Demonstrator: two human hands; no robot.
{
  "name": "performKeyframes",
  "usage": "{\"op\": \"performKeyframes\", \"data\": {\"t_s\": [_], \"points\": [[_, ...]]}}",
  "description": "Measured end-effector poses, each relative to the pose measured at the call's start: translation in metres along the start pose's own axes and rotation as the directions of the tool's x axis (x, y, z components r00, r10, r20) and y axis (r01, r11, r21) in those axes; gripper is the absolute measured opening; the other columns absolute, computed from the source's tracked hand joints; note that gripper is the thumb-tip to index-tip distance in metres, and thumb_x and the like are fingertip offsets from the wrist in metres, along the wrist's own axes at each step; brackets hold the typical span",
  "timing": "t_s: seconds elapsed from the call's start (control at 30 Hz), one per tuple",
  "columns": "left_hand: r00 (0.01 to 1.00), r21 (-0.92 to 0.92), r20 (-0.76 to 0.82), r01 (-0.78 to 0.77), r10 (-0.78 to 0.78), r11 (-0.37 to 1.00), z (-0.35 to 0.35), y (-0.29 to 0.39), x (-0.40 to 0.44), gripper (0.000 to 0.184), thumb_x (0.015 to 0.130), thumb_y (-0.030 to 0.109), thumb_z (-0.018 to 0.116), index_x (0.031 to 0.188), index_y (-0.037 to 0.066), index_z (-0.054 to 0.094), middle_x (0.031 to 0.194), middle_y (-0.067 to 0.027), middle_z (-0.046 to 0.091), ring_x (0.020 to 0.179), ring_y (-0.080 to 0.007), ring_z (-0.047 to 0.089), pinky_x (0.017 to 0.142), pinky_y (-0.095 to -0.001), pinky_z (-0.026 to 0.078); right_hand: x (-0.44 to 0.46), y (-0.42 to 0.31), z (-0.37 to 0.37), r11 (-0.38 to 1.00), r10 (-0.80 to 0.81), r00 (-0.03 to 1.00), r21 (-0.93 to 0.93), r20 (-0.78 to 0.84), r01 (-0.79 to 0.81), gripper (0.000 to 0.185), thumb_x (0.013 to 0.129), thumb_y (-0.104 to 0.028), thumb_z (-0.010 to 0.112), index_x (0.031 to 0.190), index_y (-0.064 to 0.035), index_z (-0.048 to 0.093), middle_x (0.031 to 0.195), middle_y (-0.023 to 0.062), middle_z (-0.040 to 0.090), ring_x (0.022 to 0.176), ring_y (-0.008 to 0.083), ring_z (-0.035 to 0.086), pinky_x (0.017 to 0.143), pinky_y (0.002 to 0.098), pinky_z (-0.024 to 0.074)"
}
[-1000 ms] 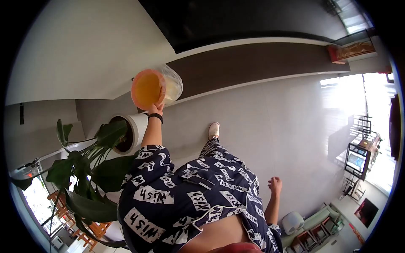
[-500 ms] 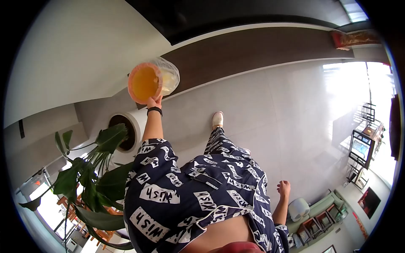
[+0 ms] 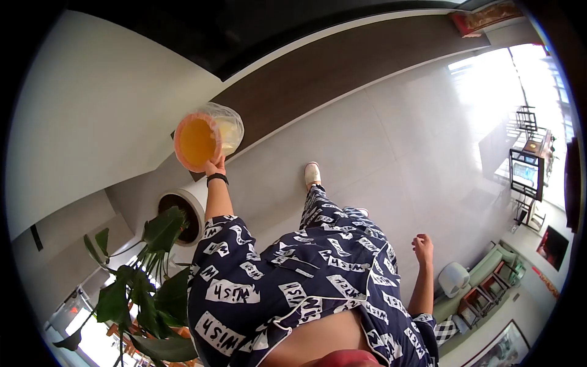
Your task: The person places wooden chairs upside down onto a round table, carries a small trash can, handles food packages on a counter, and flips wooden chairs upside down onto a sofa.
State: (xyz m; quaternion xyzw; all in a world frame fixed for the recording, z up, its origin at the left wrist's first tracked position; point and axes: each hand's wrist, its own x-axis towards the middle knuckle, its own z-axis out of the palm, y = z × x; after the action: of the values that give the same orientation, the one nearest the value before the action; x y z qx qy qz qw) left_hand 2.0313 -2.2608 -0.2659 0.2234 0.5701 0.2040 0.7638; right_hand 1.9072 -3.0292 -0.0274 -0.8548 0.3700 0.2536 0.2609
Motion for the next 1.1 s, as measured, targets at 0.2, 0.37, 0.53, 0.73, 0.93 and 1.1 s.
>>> {"op": "performKeyframes", "data": {"t_s": [0.2, 0.37, 0.53, 0.73, 0.93, 1.1], "points": [[0.998, 0.019, -0.068, -0.010, 0.011, 1.000, 0.005, -0.001, 0.005, 0.034, 0.094, 0.024, 0.043, 0.121, 0.004, 0.049, 0.107, -0.0088, 0.061, 0.096, -0.0219, 0.062, 0.089, -0.0393, 0.052, -0.002, 0.011, 0.002, 1.000, 0.001, 1.000, -0.008, 0.011, -0.001, 0.028, 0.079, -0.014, 0.056, 0.102, 0.0015, 0.059, 0.076, 0.0122, 0.066, 0.065, 0.0163, 0.063, 0.057, 0.0278, 0.0501], [1.000, -0.035, -0.021, 0.020, -0.021, 0.999, -0.014, -0.005, 0.045, 0.029, 0.092, 0.025, 0.049, 0.105, 0.001, 0.056, 0.100, -0.0114, 0.061, 0.099, -0.0324, 0.059, 0.083, -0.0414, 0.057, -0.012, 0.022, -0.001, 0.996, 0.093, 0.995, -0.011, 0.024, -0.092, 0.030, 0.076, -0.015, 0.056, 0.101, 0.0018, 0.059, 0.073, 0.0116, 0.065, 0.061, 0.0162, 0.061, 0.056, 0.0280, 0.0484], [1.000, -0.002, -0.012, -0.021, 0.021, 1.000, -0.013, -0.011, 0.056, 0.028, 0.091, 0.024, 0.048, 0.103, 0.000, 0.056, 0.094, -0.0120, 0.061, 0.091, -0.0324, 0.061, 0.084, -0.0418, 0.056, -0.019, 0.021, -0.005, 0.995, 0.089, 0.995, -0.045, 0.046, -0.087, 0.031, 0.079, -0.014, 0.055, 0.105, 0.0025, 0.058, 0.077, 0.0126, 0.065, 0.064, 0.0161, 0.062, 0.057, 0.0275, 0.0496], [0.994, 0.032, 0.112, -0.019, 0.015, 0.999, -0.008, -0.019, 0.055, 0.038, 0.091, 0.033, 0.050, 0.116, 0.005, 0.049, 0.113, -0.0124, 0.058, 0.102, -0.0276, 0.058, 0.087, -0.0409, 0.052, -0.016, 0.007, -0.002, 0.998, 0.053, 0.996, -0.021, 0.073, -0.052, 0.031, 0.080, -0.013, 0.055, 0.107, 0.0025, 0.057, 0.079, 0.0130, 0.065, 0.071, 0.0168, 0.063, 0.060, 0.0274, 0.0506], [0.886, -0.007, 0.106, 0.455, -0.452, 0.890, 0.002, 0.001, -0.028, 0.103, 0.069, 0.069, 0.063, 0.145, 0.018, 0.015, 0.146, -0.0289, 0.004, 0.132, -0.0472, 0.021, 0.101, -0.0625, 0.029, -0.008, 0.005, 0.015, 0.999, 0.019, 0.996, 0.038, 0.087, -0.023, 0.029, 0.081, -0.013, 0.055, 0.106, -0.0004, 0.058, 0.075, 0.0098, 0.064, 0.062, 0.0138, 0.059, 0.056, 0.0265, 0.0470], [0.958, 0.644, -0.222, 0.002, 0.184, 0.765, -0.030, -0.014, -0.041, 0.094, 0.075, 0.061, 0.054, 0.141, 0.001, 0.022, 0.144, -0.0314, 0.013, 0.133, -0.0435, 0.022, 0.100, -0.0613, 0.027, -0.006, 0.007, 0.030, 0.998, 0.006, 0.992, 0.065, 0.127, -0.015, 0.030, 0.081, -0.013, 0.056, 0.107, 0.0001, 0.058, 0.076, 0.0111, 0.064, 0.062, 0.0154, 0.060, 0.056, 0.0273, 0.0482]]}}
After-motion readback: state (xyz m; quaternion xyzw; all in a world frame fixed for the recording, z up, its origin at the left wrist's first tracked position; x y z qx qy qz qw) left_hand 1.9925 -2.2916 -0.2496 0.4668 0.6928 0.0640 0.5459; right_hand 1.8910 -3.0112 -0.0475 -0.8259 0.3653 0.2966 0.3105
